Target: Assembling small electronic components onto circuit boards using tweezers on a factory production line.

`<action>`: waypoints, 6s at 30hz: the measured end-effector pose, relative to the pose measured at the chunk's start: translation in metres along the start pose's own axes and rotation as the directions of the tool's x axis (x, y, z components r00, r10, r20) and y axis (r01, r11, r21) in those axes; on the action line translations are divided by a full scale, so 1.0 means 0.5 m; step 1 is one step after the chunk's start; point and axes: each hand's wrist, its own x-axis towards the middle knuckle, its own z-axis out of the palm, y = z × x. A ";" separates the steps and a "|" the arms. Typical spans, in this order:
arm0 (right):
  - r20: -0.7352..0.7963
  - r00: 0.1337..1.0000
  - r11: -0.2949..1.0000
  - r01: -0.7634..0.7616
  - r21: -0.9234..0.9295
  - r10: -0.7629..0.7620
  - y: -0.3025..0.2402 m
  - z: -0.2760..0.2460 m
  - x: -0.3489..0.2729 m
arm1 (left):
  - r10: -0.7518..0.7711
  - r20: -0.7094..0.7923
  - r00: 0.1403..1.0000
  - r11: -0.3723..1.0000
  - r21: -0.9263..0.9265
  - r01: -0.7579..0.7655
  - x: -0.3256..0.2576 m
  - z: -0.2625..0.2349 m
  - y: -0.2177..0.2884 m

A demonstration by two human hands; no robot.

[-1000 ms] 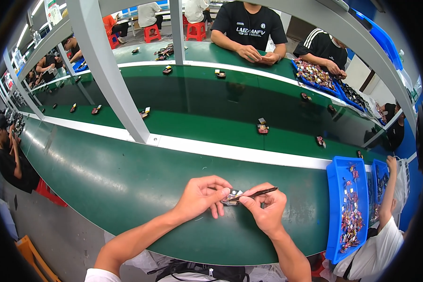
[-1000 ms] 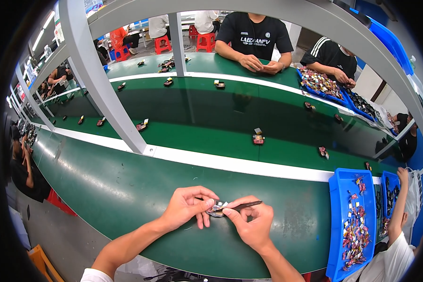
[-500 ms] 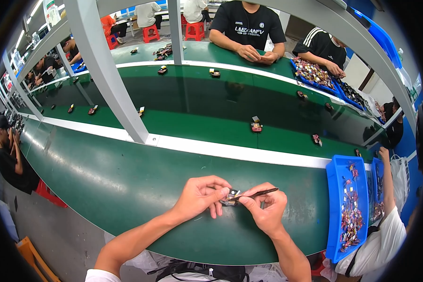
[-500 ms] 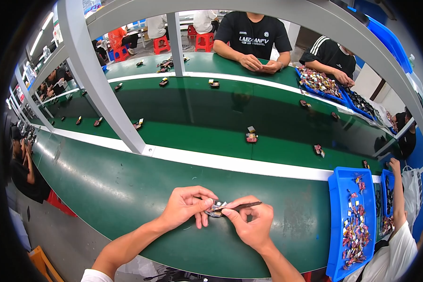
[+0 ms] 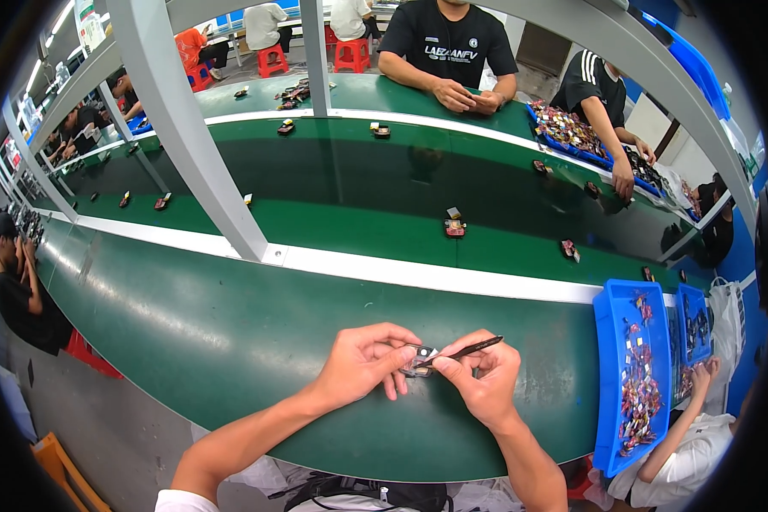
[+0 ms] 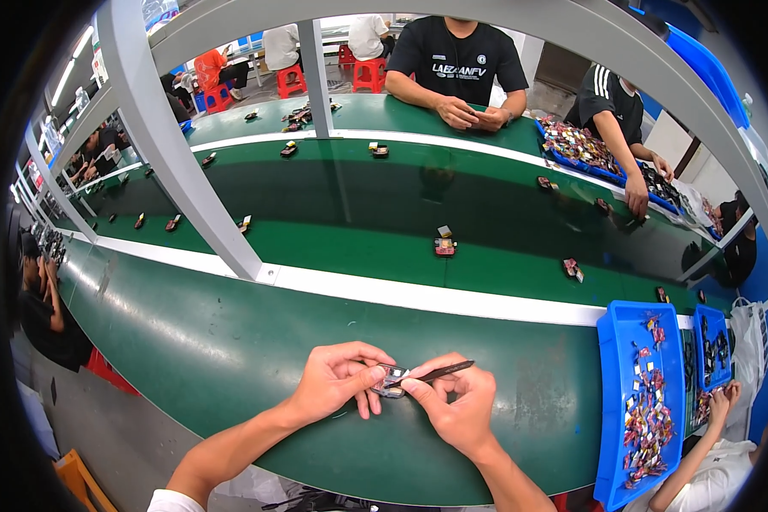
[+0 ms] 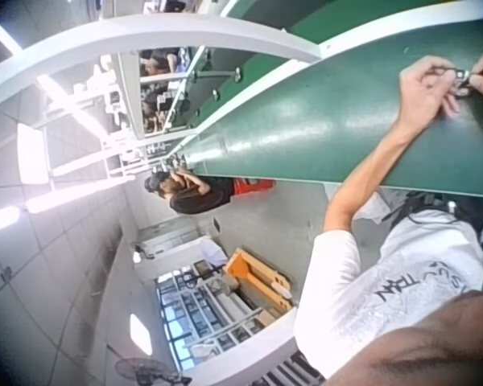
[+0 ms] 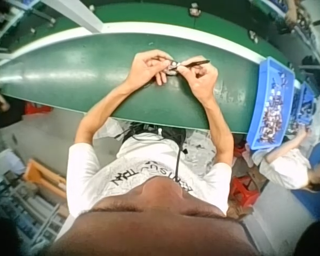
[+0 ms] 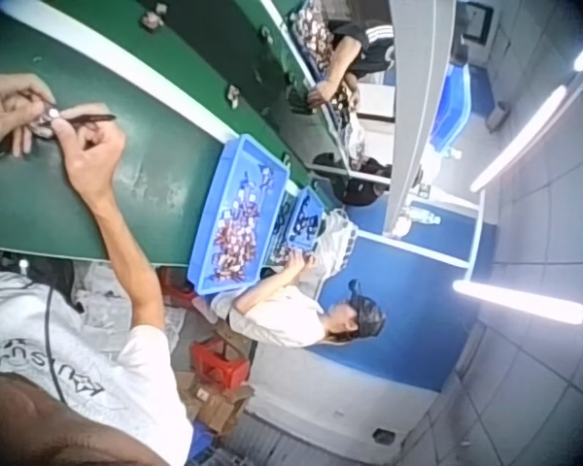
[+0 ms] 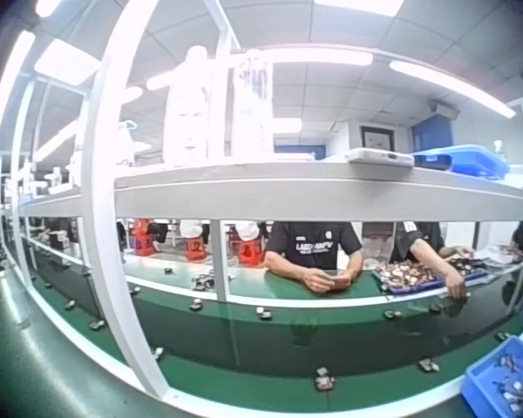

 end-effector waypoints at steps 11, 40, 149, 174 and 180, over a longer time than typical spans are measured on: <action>-0.029 0.999 0.996 0.036 -0.081 -0.039 -0.014 -0.005 -0.002 | 0.017 -0.048 0.999 1.000 -0.014 -0.018 0.006 0.012 -0.001; 0.052 0.935 0.884 0.350 -0.310 -0.352 -0.014 -0.044 -0.013 | 0.113 -0.117 0.987 0.993 -0.002 -0.114 0.022 0.057 -0.017; -0.084 0.962 0.954 -0.244 0.175 0.261 -0.009 -0.125 -0.020 | 0.333 -0.182 0.925 0.842 0.499 -0.205 0.050 0.154 -0.055; -0.064 0.997 0.998 -0.036 0.049 0.039 0.008 -0.134 -0.030 | -0.001 -0.122 0.993 1.000 -0.004 0.000 0.061 0.135 -0.059; -0.095 0.980 0.971 0.154 -0.184 -0.173 0.010 -0.124 -0.032 | 0.015 -0.121 0.993 1.000 0.001 -0.015 0.055 0.131 -0.049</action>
